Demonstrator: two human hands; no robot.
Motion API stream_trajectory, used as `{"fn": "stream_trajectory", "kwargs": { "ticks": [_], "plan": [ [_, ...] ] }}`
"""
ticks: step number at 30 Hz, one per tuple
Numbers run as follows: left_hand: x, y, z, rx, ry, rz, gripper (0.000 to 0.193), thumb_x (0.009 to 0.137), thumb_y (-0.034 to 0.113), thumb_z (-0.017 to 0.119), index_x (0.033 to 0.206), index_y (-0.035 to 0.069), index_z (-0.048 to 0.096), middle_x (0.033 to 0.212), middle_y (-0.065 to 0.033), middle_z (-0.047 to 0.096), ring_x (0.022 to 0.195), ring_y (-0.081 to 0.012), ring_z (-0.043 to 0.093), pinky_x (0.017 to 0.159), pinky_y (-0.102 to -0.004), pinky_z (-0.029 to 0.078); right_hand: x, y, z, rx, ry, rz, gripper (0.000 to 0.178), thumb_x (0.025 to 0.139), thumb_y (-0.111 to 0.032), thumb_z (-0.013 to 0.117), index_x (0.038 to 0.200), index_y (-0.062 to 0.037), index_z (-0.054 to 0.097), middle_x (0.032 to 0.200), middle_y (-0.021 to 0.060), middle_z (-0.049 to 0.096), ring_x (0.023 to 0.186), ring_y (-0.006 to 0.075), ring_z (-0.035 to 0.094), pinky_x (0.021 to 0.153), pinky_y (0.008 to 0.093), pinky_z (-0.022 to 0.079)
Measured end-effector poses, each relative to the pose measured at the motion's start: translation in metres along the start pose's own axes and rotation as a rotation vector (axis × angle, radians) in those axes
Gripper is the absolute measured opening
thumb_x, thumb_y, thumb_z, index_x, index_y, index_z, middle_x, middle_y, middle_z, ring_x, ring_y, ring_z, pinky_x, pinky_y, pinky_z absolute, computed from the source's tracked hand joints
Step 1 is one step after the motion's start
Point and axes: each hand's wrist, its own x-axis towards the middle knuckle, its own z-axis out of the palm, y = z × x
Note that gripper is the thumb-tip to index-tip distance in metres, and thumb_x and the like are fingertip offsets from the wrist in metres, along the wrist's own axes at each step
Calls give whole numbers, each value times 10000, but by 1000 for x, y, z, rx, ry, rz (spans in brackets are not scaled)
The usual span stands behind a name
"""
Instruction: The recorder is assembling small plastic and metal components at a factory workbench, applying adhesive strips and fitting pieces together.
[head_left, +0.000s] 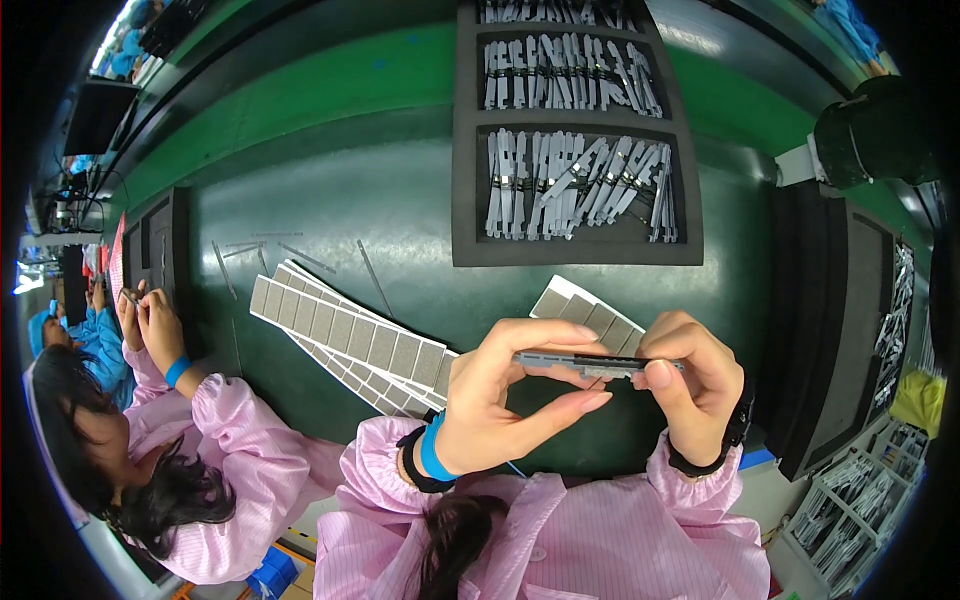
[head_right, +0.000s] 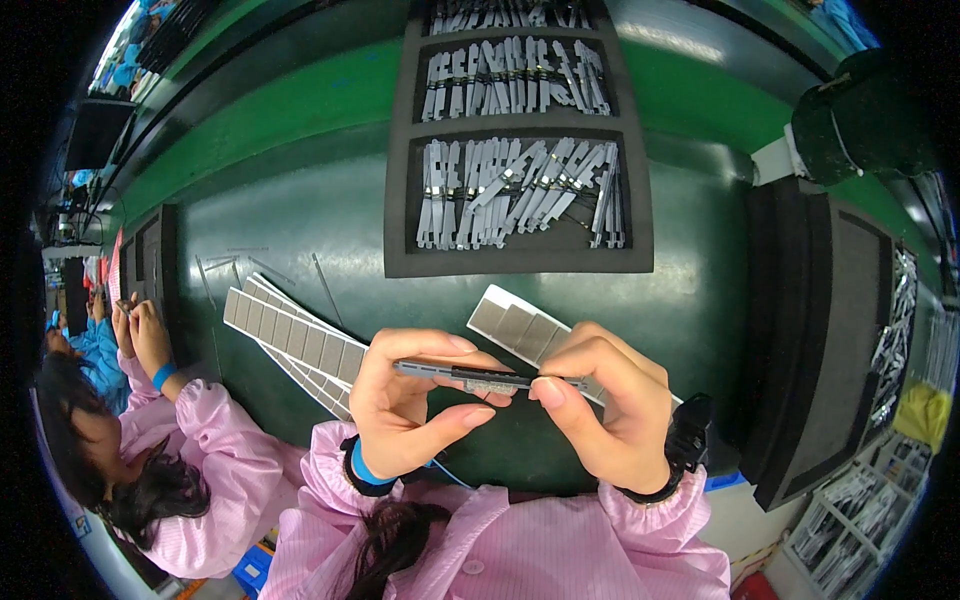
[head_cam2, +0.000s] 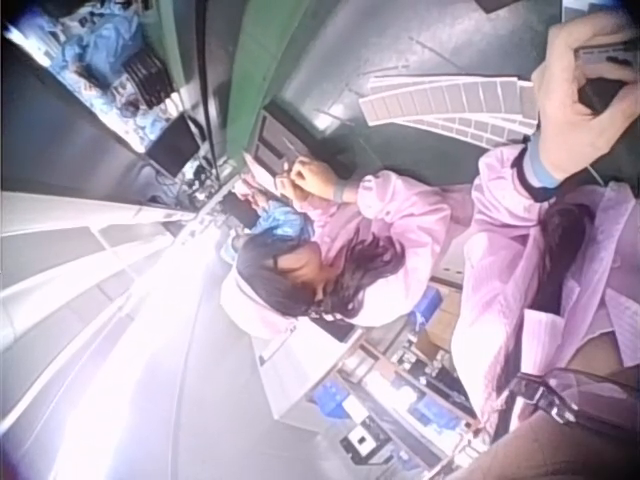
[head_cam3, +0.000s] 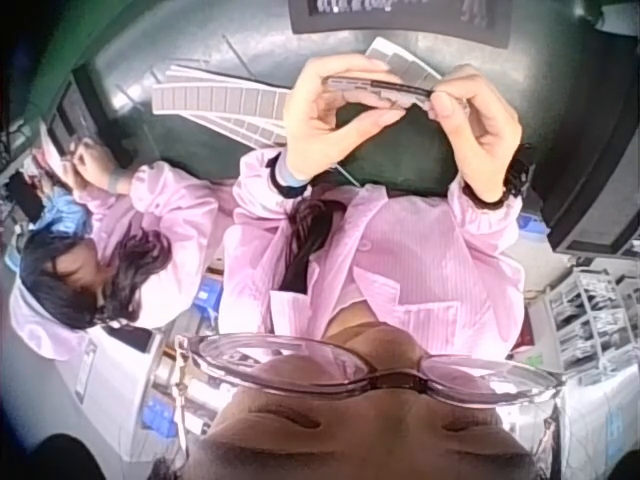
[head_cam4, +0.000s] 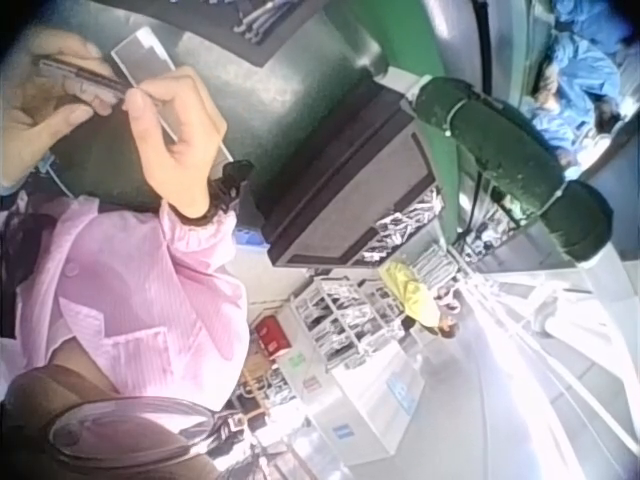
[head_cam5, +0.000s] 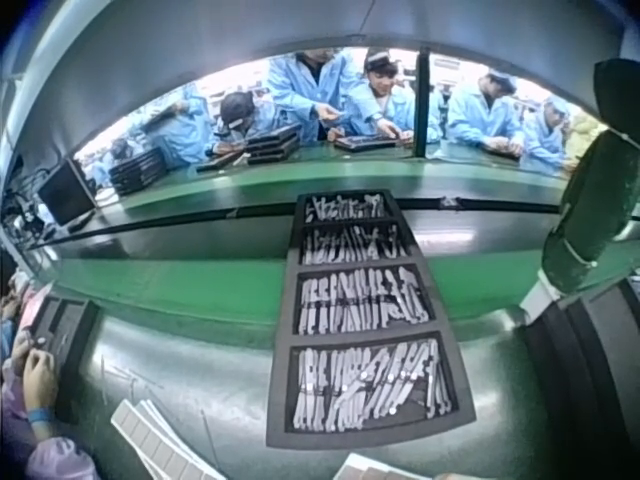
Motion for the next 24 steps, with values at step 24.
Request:
{"fn": "stream_trajectory", "kwargs": {
  "ticks": [24],
  "plan": [
    [0, -7, 3, -238, 79, -141, 373, 766, -100, 597, 1087, -11, 432, 1014, -104, 539, 963, -174, 569, 806, -298, 505, -3, 5, 8, 60, 55, 59, 65, 810, -40, 592, 804, 22, 576, 724, 78, 559, 653, 142, 517, 615, 243, 404]
  ]
}}
